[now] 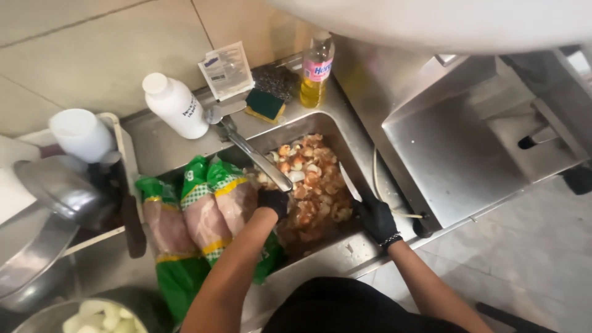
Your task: Peeling small vegetables with a paring knife and placing them into a metal tray in a kitchen prep area
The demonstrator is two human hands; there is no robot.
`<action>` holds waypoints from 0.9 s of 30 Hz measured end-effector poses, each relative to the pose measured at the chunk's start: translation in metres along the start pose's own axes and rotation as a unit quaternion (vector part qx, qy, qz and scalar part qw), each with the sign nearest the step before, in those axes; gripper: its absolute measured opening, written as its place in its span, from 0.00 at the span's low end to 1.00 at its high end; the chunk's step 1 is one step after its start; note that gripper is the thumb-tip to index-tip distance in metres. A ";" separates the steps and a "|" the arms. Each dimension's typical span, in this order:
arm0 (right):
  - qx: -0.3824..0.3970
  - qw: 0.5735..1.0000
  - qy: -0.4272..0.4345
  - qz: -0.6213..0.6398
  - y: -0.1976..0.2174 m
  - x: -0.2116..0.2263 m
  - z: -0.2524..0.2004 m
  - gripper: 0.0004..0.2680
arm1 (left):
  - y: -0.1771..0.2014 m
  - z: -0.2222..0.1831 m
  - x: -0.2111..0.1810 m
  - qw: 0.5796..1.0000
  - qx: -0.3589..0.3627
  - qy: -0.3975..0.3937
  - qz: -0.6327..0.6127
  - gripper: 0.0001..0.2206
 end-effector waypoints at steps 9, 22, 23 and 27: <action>0.003 1.000 0.009 -0.023 -0.007 -0.011 0.011 0.12 | 0.023 -0.062 0.033 0.975 -0.106 -0.028 -0.192 0.14; -0.002 0.996 0.065 -0.063 0.022 0.028 -0.013 0.11 | 0.025 -0.078 -0.036 0.964 -0.028 -0.158 -0.214 0.21; -0.012 0.996 0.082 -0.041 0.027 0.032 -0.015 0.09 | 0.030 -0.077 -0.036 0.963 -0.027 -0.166 -0.210 0.22; -0.023 0.999 0.029 0.021 0.033 0.027 -0.020 0.10 | 0.022 -0.090 -0.035 0.960 0.007 -0.195 -0.202 0.25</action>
Point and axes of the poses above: each hand's wrist, its own z-axis towards the middle knuckle, its own y-axis out of the back of the hand, x = y × z, the point moved 1 cm from there along z, towards the middle knuckle, and after that the axes turned 4 degrees about -x, right-handed, at the moved point
